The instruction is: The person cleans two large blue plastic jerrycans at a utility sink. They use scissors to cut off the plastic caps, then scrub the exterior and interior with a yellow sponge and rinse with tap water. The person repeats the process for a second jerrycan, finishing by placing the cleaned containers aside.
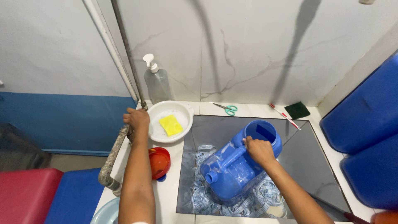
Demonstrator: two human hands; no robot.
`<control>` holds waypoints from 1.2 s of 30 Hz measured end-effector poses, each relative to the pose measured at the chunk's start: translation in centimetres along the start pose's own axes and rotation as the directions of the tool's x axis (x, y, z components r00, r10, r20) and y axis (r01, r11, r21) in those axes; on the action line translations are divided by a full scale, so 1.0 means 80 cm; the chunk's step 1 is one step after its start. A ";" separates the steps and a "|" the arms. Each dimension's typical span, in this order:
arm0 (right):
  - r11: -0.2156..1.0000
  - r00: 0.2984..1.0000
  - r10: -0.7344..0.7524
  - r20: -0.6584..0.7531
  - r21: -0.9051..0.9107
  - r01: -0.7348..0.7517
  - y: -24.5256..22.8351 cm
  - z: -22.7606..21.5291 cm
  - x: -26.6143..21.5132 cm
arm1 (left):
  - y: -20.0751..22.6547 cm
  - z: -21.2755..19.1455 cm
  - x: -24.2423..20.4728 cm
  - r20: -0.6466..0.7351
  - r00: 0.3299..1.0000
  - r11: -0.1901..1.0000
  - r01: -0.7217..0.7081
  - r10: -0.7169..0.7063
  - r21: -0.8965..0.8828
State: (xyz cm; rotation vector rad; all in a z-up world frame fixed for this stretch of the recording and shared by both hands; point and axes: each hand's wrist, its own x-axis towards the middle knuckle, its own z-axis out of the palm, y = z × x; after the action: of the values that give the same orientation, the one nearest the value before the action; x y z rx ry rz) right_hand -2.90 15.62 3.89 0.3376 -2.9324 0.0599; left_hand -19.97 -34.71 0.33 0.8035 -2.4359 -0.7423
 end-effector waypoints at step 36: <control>0.369 0.810 0.004 0.586 0.752 -0.546 0.042 -0.029 0.240 | 0.229 0.120 -0.355 0.481 0.738 0.877 -0.446 0.473 -0.178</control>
State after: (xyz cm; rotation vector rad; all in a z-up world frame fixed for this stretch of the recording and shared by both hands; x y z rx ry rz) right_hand -21.57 14.81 9.81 -0.1034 -3.0343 1.9859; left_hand -12.24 -0.60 -2.76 -0.0718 -2.8926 -0.8932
